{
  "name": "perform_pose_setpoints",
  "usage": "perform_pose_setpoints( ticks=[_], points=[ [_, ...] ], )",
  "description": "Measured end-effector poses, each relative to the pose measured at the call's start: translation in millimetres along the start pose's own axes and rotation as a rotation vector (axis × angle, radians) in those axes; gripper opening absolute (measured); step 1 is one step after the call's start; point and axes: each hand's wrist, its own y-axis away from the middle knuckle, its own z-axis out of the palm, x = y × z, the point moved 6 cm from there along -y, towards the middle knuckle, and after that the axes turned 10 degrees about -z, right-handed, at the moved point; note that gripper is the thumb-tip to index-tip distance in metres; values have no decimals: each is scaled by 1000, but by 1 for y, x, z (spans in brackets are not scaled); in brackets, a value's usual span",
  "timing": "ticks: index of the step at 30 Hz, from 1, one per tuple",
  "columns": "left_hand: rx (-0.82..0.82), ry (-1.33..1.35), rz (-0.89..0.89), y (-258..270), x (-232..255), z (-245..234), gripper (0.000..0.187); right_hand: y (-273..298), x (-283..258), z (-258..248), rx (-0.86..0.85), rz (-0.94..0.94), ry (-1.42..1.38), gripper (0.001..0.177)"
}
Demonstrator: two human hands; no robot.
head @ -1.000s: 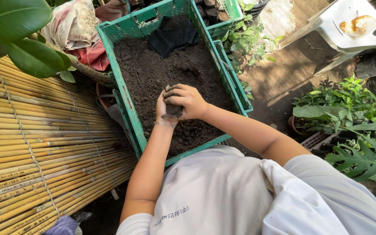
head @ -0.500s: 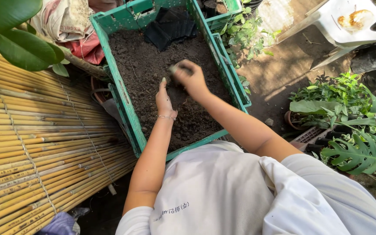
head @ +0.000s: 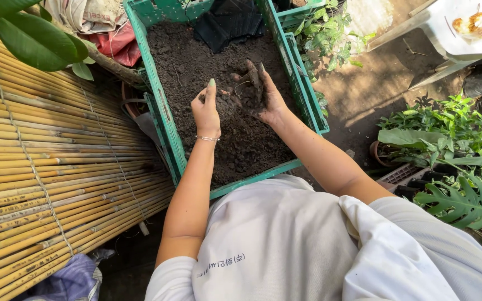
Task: The recorder is mixing soil within a plastic crate and filling small black polyethylene nursery bags by hand.
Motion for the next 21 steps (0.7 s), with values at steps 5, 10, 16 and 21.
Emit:
perform_pose_setpoints(
  ticks=[5,10,16,21],
  points=[
    [-30,-87,182,12,25,3,38,20,17,10,130,115,159,61],
    [-107,-304,470,46,56,25,45,21,49,-14,185,243,151,56],
    [-73,-447,779,82,86,42,28,16,55,4,160,256,-107,55],
    [-18,-567,945,102,99,46,24,11,58,-3,239,248,-47,58]
  ],
)
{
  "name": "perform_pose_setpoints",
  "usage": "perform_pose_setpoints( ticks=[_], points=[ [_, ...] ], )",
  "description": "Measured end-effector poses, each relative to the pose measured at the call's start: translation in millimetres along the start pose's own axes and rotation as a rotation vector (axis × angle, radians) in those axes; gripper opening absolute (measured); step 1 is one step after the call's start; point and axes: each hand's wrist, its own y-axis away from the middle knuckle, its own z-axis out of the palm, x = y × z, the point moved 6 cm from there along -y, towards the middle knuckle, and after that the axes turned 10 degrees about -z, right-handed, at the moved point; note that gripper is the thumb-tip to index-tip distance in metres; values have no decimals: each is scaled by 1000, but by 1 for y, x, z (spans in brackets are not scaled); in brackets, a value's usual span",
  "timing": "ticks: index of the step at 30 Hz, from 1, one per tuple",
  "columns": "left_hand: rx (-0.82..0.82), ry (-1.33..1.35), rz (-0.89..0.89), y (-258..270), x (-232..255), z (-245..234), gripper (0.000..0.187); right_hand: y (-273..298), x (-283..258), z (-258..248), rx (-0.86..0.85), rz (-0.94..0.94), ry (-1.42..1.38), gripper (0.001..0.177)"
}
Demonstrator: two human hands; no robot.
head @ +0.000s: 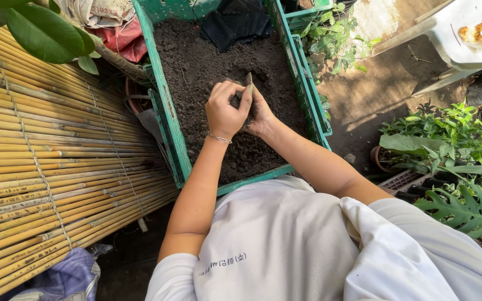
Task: The recorder is mixing soil within a plastic crate and filling small black polyethylene nursery bags by hand.
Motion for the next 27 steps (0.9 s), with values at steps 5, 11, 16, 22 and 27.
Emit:
perform_pose_setpoints(
  ticks=[5,11,16,22,27],
  points=[
    [-64,-29,-2,6,0,7,23,-17,-10,-8,17,-239,45,38],
    [-13,46,-33,2,-11,-4,25,-11,-17,3,39,-130,-35,22],
    [14,34,-19,1,-10,-8,28,-10,5,-6,163,-133,186,46],
    [50,-110,-15,1,-25,4,28,7,26,32,33,-17,6,69],
    [53,-160,31,6,-42,25,30,-31,21,-24,225,-156,-92,76]
  ],
)
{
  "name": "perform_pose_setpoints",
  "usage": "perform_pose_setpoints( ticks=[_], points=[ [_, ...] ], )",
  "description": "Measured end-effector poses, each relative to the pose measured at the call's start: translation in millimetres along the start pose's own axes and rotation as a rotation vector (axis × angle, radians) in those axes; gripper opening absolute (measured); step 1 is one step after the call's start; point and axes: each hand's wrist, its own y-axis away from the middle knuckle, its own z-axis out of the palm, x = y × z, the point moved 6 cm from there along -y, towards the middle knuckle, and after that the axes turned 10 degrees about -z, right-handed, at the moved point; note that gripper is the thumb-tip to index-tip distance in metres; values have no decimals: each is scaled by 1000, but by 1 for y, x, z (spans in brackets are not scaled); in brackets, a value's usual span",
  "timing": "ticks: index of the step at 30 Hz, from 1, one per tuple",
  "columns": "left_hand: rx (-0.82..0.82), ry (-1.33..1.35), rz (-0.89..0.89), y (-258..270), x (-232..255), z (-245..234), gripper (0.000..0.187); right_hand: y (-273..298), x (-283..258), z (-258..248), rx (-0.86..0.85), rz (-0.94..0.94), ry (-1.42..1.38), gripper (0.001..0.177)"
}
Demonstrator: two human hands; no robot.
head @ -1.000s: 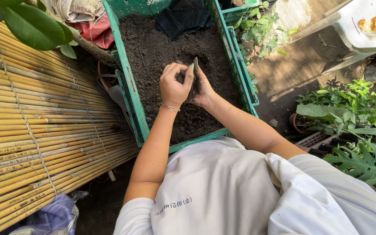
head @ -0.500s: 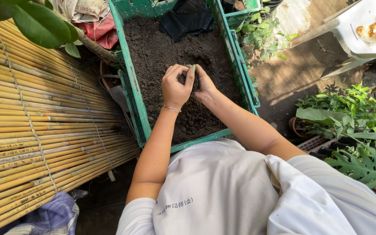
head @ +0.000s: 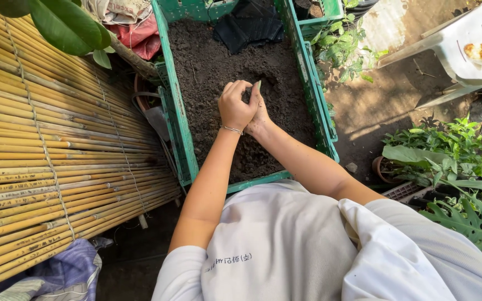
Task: The recorder is mixing soil within a plastic crate and filling small black polyethylene nursery bags by hand.
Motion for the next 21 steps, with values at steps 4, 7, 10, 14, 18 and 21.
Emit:
perform_pose_setpoints(
  ticks=[4,7,10,14,18,21],
  points=[
    [-10,84,-38,-3,-4,0,29,-21,-11,-10,-150,32,-3,56],
    [-33,165,-120,-4,-7,3,30,-3,-17,4,-142,66,2,44],
    [-27,184,-161,-5,-8,6,31,1,-14,6,-131,21,93,42],
    [-42,214,-85,-11,5,6,33,-15,-9,-2,-196,-53,198,33],
    [-69,208,-85,-20,10,3,33,-13,-16,7,-251,-106,251,35],
    [-51,208,-88,-24,11,-2,33,1,-26,22,-338,-138,397,31]
  ],
)
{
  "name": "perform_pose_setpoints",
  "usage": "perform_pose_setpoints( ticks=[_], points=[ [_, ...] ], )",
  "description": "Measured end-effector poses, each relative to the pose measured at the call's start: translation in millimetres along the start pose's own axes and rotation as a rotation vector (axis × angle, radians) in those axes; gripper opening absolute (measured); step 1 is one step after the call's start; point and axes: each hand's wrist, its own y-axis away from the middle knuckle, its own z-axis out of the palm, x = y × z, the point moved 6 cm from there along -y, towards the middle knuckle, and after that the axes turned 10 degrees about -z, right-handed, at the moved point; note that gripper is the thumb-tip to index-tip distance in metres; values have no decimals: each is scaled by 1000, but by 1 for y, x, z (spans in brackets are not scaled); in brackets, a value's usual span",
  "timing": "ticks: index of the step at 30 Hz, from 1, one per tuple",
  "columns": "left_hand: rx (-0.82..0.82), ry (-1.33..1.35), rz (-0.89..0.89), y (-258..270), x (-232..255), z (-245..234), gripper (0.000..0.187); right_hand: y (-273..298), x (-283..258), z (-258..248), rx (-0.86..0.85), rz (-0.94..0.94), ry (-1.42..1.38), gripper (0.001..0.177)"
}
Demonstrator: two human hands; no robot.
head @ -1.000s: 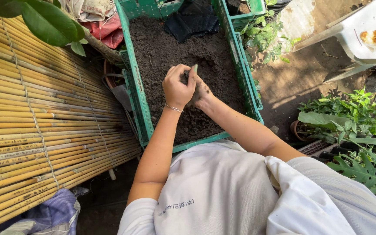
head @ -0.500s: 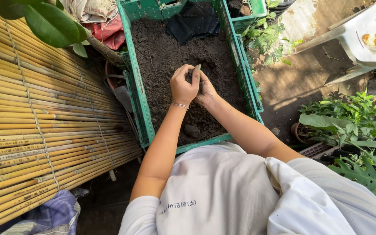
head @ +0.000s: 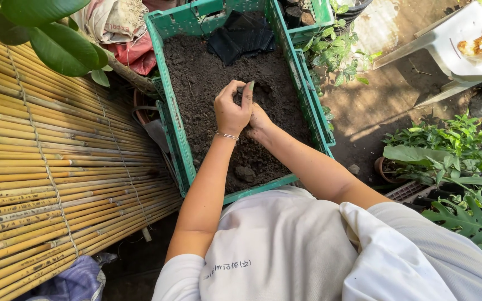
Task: The recorder is mixing soil within a plastic crate and filling small black polyethylene nursery bags by hand.
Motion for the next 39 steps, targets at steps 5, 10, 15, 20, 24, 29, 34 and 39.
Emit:
perform_pose_setpoints(
  ticks=[5,10,15,20,24,29,34,39],
  points=[
    [-20,123,-48,-3,4,-5,31,19,-31,25,147,65,30,30],
    [-57,318,-165,3,-18,0,32,2,-20,-7,180,16,-9,28],
    [64,545,-298,7,-70,-5,39,15,-49,27,224,12,59,22],
    [166,764,-756,20,-106,-5,44,-8,-51,0,180,-97,153,20],
    [226,887,-915,24,-116,-8,42,-7,-63,14,133,-77,127,25],
    [-88,1479,-1273,40,-128,27,33,-10,-80,35,-114,-271,381,38],
    [-157,1448,-1313,49,-99,34,36,12,-100,61,-57,-341,496,30],
    [-168,1413,-1289,55,-106,41,40,37,-129,101,-269,-693,864,29]
  ],
)
